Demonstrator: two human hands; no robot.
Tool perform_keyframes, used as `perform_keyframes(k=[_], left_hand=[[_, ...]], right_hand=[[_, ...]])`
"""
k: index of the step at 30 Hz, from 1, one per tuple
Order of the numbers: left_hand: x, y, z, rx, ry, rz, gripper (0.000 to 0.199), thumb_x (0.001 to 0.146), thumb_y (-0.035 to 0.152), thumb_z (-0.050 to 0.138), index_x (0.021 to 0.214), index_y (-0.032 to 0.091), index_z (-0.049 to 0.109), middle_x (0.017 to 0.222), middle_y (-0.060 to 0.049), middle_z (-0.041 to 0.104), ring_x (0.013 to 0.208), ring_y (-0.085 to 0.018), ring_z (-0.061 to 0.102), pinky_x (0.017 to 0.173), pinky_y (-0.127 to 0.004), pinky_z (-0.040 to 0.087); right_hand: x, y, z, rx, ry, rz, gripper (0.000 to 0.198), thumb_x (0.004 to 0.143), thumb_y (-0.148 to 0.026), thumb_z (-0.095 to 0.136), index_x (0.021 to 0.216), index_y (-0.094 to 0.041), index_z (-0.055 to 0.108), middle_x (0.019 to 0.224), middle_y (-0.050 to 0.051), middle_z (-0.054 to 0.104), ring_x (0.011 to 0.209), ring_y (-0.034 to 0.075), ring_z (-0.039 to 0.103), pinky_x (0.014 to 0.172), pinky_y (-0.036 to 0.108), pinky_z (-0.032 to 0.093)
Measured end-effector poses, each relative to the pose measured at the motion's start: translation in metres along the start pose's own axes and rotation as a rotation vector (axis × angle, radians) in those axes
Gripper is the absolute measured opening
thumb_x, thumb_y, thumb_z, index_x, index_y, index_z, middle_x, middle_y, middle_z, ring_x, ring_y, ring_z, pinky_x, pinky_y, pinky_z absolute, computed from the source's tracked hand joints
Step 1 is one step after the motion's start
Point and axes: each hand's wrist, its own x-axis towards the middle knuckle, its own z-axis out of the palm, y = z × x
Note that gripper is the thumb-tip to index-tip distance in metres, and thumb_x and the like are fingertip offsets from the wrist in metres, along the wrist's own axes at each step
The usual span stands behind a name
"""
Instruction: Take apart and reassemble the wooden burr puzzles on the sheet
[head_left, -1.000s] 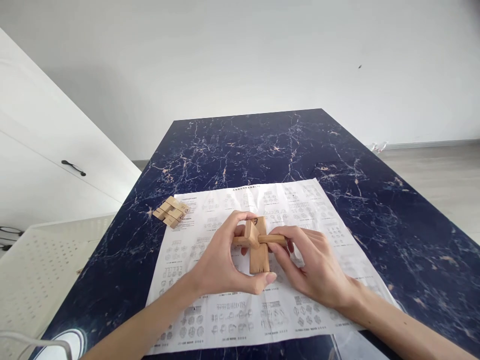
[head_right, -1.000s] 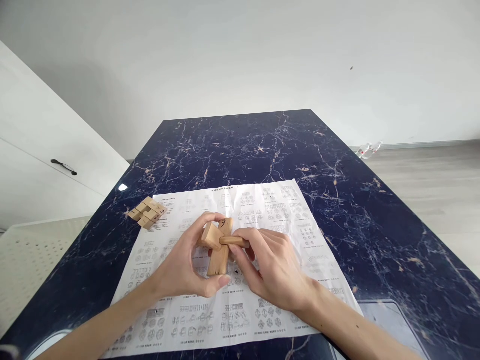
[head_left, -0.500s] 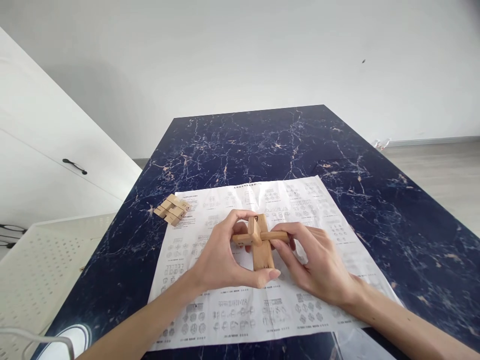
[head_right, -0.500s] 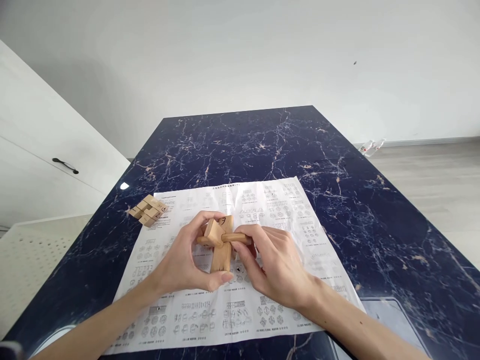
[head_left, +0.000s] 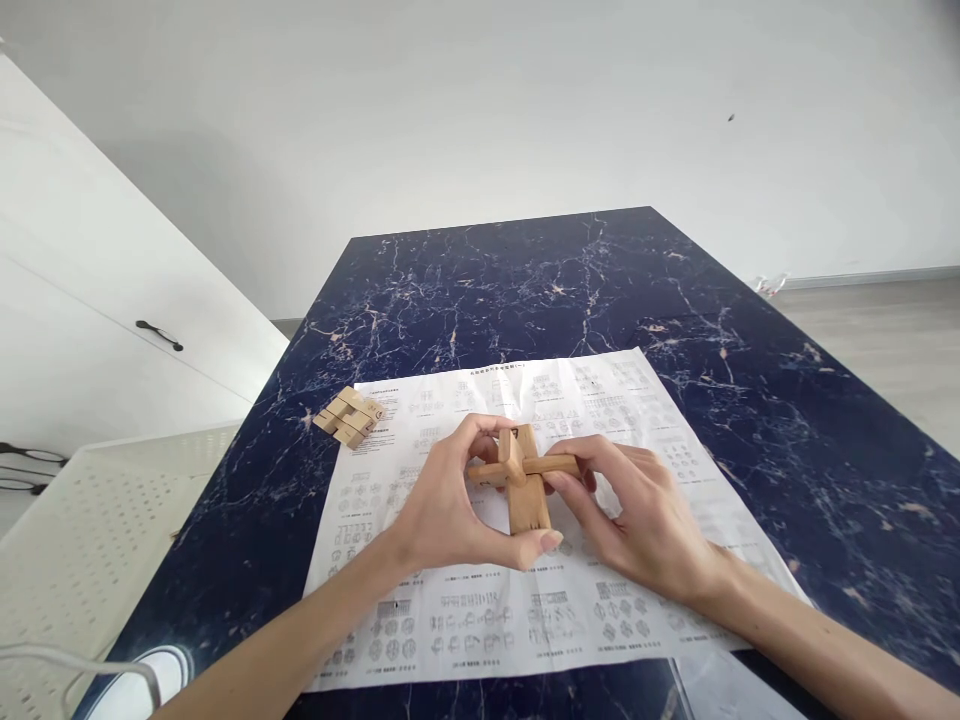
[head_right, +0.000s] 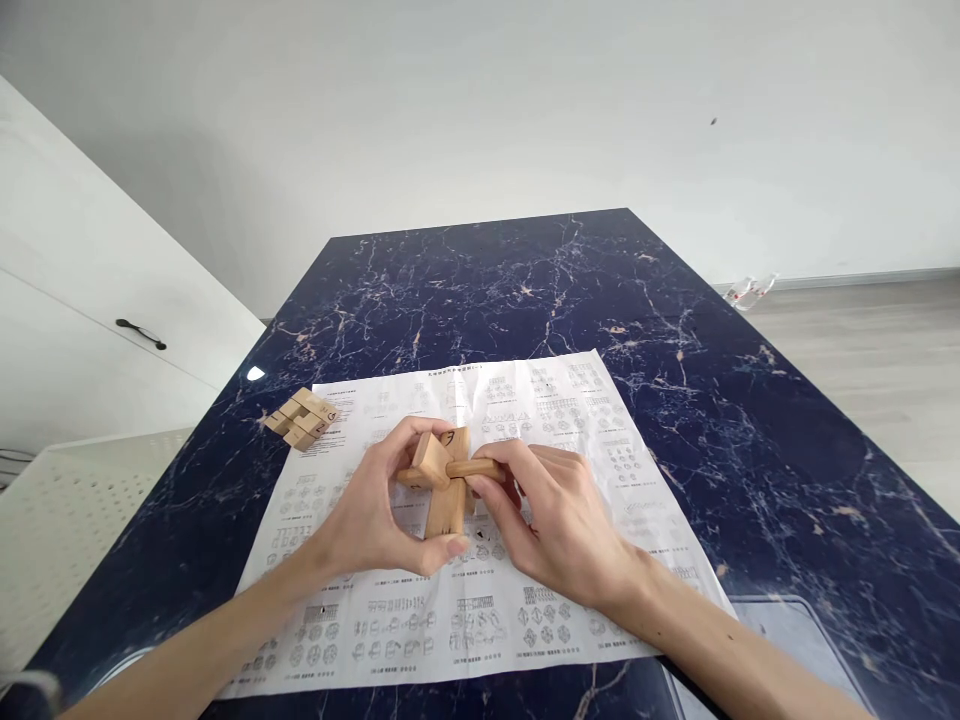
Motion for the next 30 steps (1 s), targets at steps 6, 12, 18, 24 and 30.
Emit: perform_keyframes(k=[6, 12, 18, 24, 30], left_hand=[[-0.0015, -0.0028, 0.001, -0.017, 0.03, 0.009, 0.075, 0.06, 0.038, 0.095, 0.121, 0.026, 0.054, 0.096, 0.0, 0.065, 0.084, -0.022, 0.063, 0.074, -0.038, 0.052], [-0.0031, -0.0031, 0.004, -0.009, 0.063, 0.02, 0.071, 0.06, 0.037, 0.094, 0.118, 0.025, 0.053, 0.094, 0.001, 0.064, 0.083, -0.021, 0.059, 0.075, -0.037, 0.05], [-0.0037, -0.0009, 0.0061, 0.046, 0.098, 0.014, 0.074, 0.06, 0.039, 0.095, 0.119, 0.025, 0.053, 0.096, 0.0, 0.066, 0.088, -0.023, 0.062, 0.079, -0.039, 0.05], [-0.0035, 0.0005, 0.0038, 0.042, 0.083, 0.002, 0.072, 0.062, 0.041, 0.095, 0.118, 0.025, 0.054, 0.097, 0.0, 0.065, 0.088, -0.023, 0.062, 0.079, -0.039, 0.05], [-0.0029, -0.0044, -0.0011, 0.018, 0.036, 0.023, 0.072, 0.063, 0.045, 0.096, 0.119, 0.023, 0.056, 0.097, -0.001, 0.067, 0.087, -0.023, 0.064, 0.078, -0.039, 0.052]], right_hand=[[0.001, -0.0019, 0.0014, 0.007, 0.012, 0.043, 0.008, 0.109, -0.025, 0.055, 0.106, -0.021, 0.061, 0.079, 0.001, 0.073, 0.057, 0.013, 0.061, 0.056, 0.027, 0.048], [0.0, -0.0024, 0.004, 0.019, 0.016, 0.086, 0.009, 0.109, -0.026, 0.055, 0.107, -0.021, 0.062, 0.075, -0.001, 0.072, 0.056, 0.013, 0.06, 0.056, 0.027, 0.047], [-0.003, 0.0004, 0.0062, 0.037, -0.001, 0.108, 0.011, 0.109, -0.027, 0.055, 0.106, -0.022, 0.063, 0.083, 0.002, 0.076, 0.059, 0.014, 0.063, 0.058, 0.029, 0.046], [-0.002, 0.001, 0.005, 0.093, -0.014, 0.164, 0.012, 0.109, -0.027, 0.055, 0.107, -0.022, 0.066, 0.088, 0.003, 0.078, 0.061, 0.014, 0.063, 0.057, 0.028, 0.046], [0.0, -0.0007, 0.0017, 0.16, -0.082, 0.179, 0.015, 0.11, -0.029, 0.053, 0.108, -0.021, 0.066, 0.085, 0.002, 0.076, 0.06, 0.014, 0.061, 0.058, 0.028, 0.045]])
